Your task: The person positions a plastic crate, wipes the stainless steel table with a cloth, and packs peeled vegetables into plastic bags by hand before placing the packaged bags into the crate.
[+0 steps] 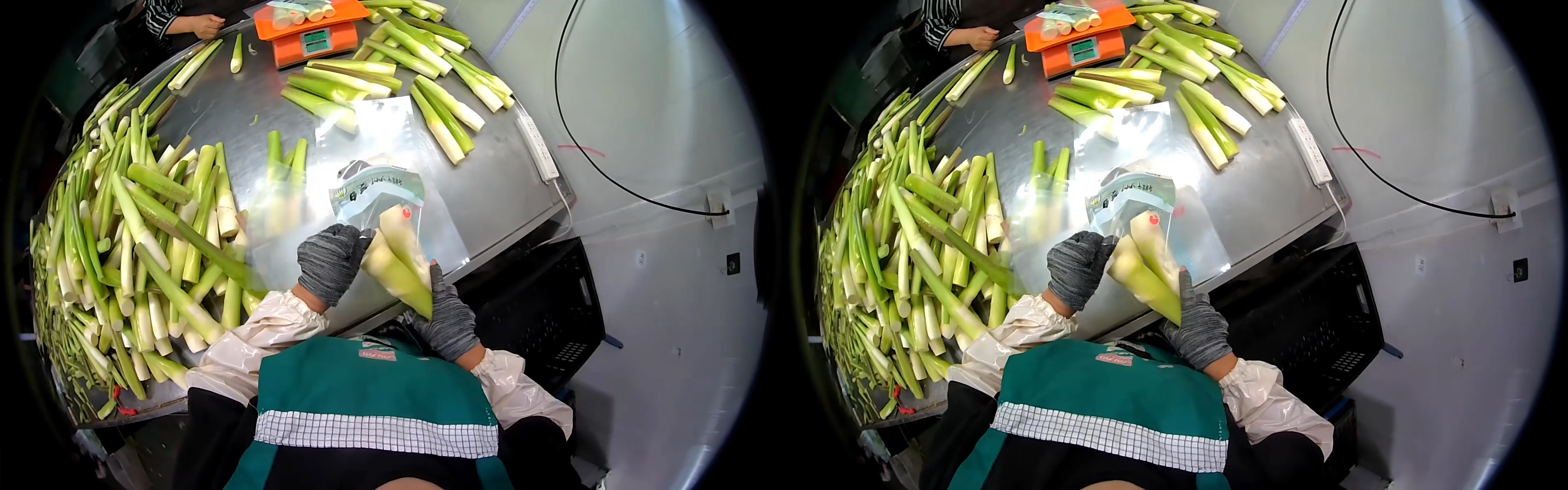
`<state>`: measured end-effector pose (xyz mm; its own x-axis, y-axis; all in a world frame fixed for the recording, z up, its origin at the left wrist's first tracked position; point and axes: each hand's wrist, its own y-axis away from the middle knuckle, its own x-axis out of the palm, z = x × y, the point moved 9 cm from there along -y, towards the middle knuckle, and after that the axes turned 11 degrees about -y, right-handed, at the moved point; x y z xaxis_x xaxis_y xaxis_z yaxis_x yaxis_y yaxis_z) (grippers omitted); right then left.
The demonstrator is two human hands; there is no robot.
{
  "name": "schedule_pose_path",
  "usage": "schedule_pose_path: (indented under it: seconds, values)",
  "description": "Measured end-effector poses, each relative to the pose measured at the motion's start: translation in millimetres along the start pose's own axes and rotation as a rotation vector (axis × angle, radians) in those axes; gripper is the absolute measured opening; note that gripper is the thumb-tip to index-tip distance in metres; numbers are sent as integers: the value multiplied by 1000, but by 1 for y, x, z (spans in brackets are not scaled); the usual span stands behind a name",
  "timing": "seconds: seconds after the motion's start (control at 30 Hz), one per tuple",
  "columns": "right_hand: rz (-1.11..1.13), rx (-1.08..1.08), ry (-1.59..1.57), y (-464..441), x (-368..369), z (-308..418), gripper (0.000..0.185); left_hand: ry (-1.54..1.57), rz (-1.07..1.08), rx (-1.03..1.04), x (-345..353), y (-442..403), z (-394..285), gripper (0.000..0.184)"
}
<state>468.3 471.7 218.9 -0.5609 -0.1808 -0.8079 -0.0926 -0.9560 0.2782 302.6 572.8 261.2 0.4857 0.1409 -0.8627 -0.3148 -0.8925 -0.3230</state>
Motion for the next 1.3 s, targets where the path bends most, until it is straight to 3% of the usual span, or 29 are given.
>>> schedule_pose_path:
  seconds: [0.13, 0.23, 0.4, 0.47, 0.53, 0.6, 0.67, 0.7, 0.73, 0.8, 0.87, 0.93, 1.0, 1.07, 1.13, 1.2, 1.3]
  values:
    - [106, 89, 27, 0, 7, 3, 89, -223, 24, 149, -2, -1, -22, 16]
    - [117, 102, -62, -3, 24, -20, 89, -224, -62, 477, 2, 20, -51, 8]
    - [136, 89, -302, -1, 34, -14, 87, -339, 117, 455, 32, 36, -52, 9]
    - [163, 167, 44, 2, 36, -4, 84, -240, 38, 462, 28, 33, -61, 9]
    - [122, 113, 88, 0, 38, -3, 82, -260, 58, 476, 22, 25, -74, 12]
    - [78, 67, 142, -6, 48, -14, 80, -136, 225, 671, 25, 29, -104, 14]
    - [95, -83, 17, -20, 67, -21, 80, -268, 90, 752, 32, 45, -116, 18]
    - [199, 26, -157, -17, 53, -11, 81, -264, 98, 754, 31, 46, -113, 19]
    - [188, 32, -154, -15, 46, -6, 81, -262, 106, 757, 30, 46, -107, 21]
    - [123, 87, -559, -13, 39, -3, 84, -162, 190, 682, 32, 46, -90, 20]
    - [49, 14, -710, -13, 39, -7, 85, -288, -31, 272, 8, 29, -52, 18]
    - [84, -11, -941, -11, 42, -6, 87, -142, -256, 190, -10, 28, -33, 14]
    - [144, 22, -997, -9, 45, -7, 89, -164, -248, 139, 1, 31, -21, 12]
    - [179, -107, -1140, -11, 45, 4, 93, -125, -48, 146, 22, 32, -16, 11]
    - [228, -131, -1200, -6, 32, 22, 90, -126, -20, 189, 21, 35, -23, 11]
    - [408, 66, -1598, 4, 31, 34, 85, -189, 12, 322, 22, 46, -39, 8]
    - [398, 59, -1644, 1, 37, 23, 80, -137, 97, 361, 15, 57, -56, 9]
